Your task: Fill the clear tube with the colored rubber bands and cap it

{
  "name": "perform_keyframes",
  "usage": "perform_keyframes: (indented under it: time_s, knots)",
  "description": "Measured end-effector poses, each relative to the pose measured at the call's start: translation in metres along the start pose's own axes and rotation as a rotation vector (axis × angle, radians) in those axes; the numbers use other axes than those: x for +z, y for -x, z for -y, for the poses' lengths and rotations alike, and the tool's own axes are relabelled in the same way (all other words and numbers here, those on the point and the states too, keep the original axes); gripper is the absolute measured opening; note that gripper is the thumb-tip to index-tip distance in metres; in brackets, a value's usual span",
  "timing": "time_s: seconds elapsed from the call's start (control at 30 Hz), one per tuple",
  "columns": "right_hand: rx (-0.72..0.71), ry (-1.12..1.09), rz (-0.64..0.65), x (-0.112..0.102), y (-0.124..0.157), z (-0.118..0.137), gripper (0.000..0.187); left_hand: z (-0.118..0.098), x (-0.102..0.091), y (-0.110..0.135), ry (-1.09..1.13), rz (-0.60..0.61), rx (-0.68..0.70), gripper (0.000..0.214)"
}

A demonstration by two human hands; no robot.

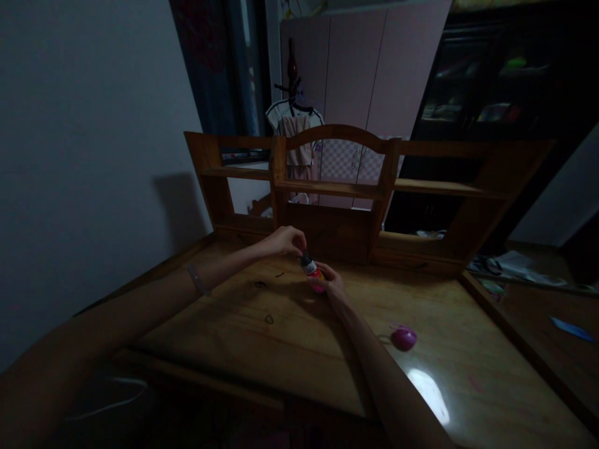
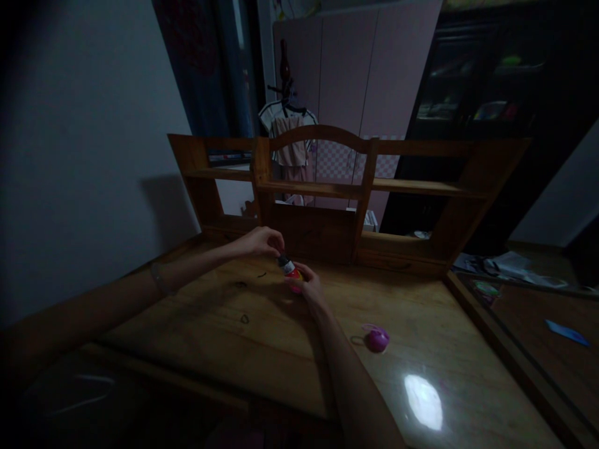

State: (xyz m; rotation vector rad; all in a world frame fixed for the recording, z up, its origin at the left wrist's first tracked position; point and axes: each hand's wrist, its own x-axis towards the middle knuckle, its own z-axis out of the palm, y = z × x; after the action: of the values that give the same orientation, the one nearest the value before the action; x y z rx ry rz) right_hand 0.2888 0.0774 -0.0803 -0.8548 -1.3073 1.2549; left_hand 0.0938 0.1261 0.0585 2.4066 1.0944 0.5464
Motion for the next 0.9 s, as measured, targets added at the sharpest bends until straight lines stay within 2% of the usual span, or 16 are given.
perform_keyframes:
  time_s: [0.13, 0.27, 0.43, 0.67, 0.8, 0.9]
  knots:
    - [-0.009, 0.019, 0.014, 0.001, 0.0, 0.0, 0.056, -0.002, 0.005, 0.0, -0.118, -0.07, -0.039, 0.02]
    - [-0.011, 0.035, 0.021, 0.001, 0.001, -0.002, 0.057, -0.004, 0.012, 0.004, -0.147, -0.117, -0.052, 0.024]
    - [-0.006, 0.051, 0.035, 0.0, 0.001, -0.004, 0.056, 0.005, 0.018, 0.005, -0.228, -0.154, -0.071, 0.038]
    - [-0.009, 0.055, 0.061, 0.002, 0.003, -0.003, 0.055, 0.031, 0.023, -0.008, -0.155, 0.018, -0.148, 0.053]
    - [-0.009, 0.063, 0.058, 0.002, 0.003, -0.002, 0.054, 0.036, 0.024, -0.011, -0.055, 0.116, -0.17, 0.046]
    - [-0.004, 0.061, 0.056, 0.002, 0.003, -0.001, 0.055, 0.036, 0.018, -0.01, 0.021, 0.174, -0.181, 0.036]
